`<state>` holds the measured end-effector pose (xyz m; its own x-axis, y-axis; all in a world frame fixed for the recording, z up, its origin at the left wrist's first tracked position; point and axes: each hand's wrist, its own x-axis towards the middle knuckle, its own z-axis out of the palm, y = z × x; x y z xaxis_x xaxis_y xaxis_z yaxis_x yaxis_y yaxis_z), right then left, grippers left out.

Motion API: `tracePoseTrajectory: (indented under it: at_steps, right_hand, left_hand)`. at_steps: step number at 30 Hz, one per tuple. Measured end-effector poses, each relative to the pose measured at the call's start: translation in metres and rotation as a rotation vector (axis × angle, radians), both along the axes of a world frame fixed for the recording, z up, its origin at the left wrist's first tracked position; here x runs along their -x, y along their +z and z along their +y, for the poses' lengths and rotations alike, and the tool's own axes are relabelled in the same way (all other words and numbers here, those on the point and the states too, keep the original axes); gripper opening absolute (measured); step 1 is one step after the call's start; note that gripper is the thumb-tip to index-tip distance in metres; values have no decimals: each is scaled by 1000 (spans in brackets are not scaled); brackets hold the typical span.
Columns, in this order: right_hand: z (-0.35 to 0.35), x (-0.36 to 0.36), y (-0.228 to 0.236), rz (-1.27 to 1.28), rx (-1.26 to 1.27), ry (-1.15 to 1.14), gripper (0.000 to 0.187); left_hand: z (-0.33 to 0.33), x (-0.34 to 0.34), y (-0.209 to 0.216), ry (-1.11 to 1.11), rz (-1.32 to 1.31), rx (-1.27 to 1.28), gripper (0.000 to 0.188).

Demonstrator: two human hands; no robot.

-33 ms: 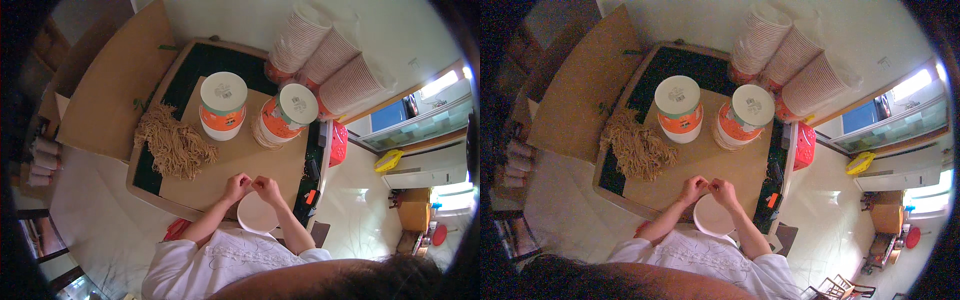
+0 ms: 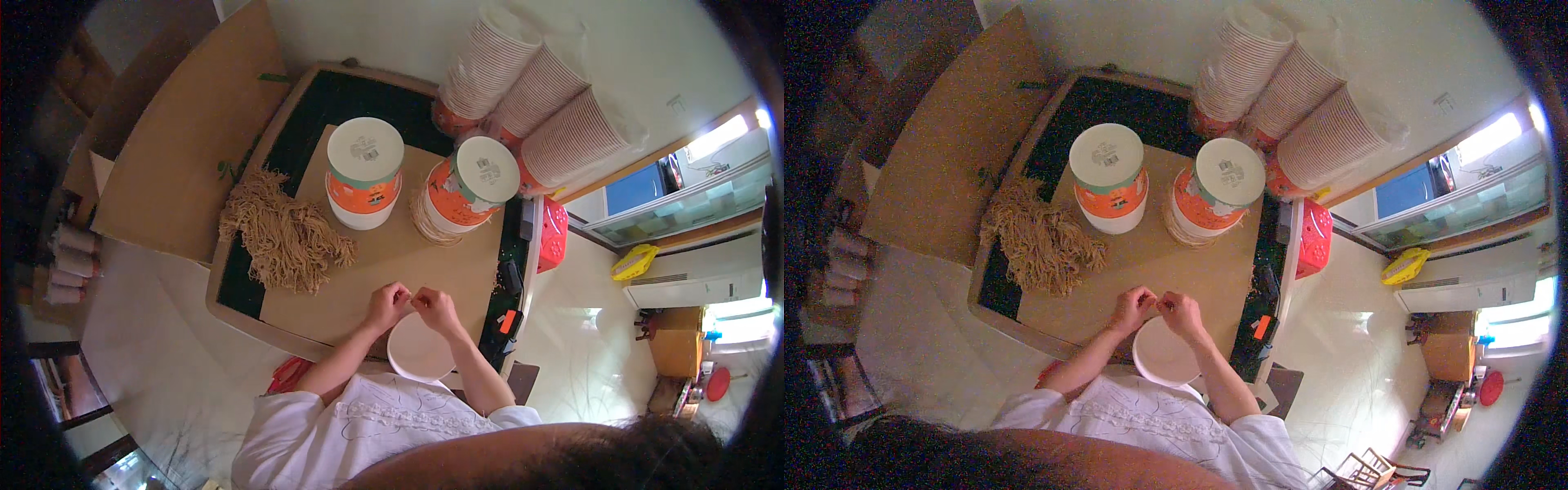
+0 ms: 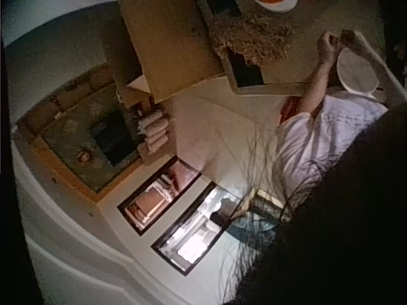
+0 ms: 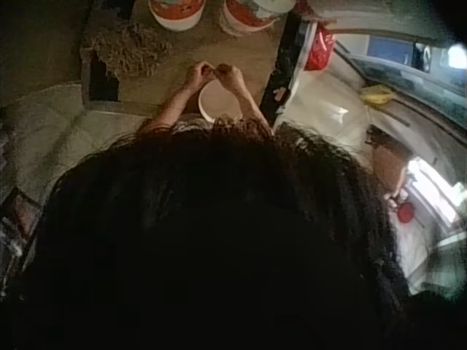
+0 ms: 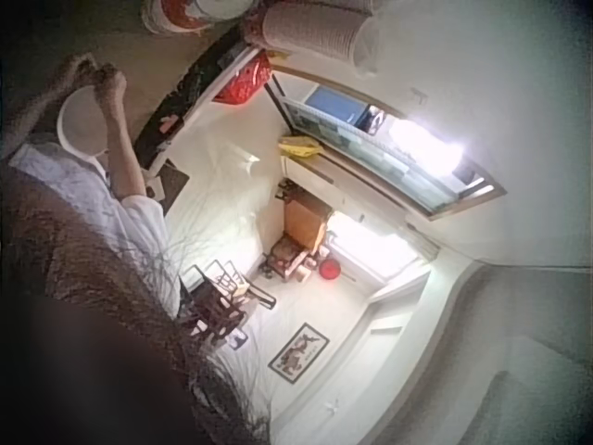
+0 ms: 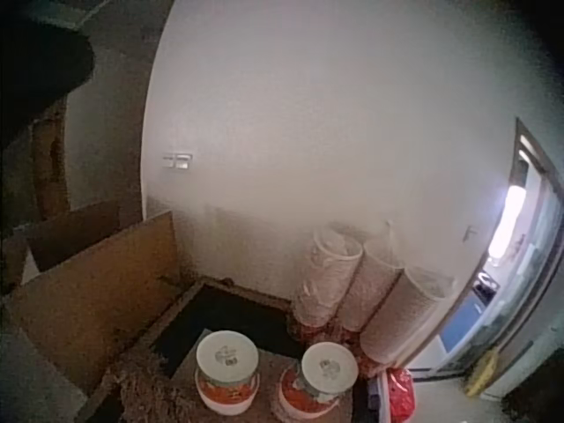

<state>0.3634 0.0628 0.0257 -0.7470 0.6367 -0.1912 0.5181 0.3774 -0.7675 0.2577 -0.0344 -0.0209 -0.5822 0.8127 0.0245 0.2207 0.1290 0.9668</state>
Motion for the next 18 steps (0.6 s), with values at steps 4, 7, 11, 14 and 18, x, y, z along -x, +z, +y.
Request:
tracePoseTrajectory:
  at_steps: [4, 7, 11, 14, 18]
  right_hand:
    - [3, 3, 3, -68, 8, 9, 13]
    - [27, -8, -34, -46, 417, -25, 16]
    - [37, 0, -17, -95, 707, -84, 19]
    - [42, 4, -10, -99, 801, -78, 18]
    - [47, -4, -17, -138, 853, -106, 17]
  left_hand:
    - [5, -4, -6, 56, 78, 33, 7]
    - [16, -2, -19, 26, -103, 17, 7]
    - [19, 8, -19, -52, -166, 87, 6]
    - [21, 8, -27, -56, -140, 53, 8]
    - [22, 7, -29, -75, -207, -27, 8]
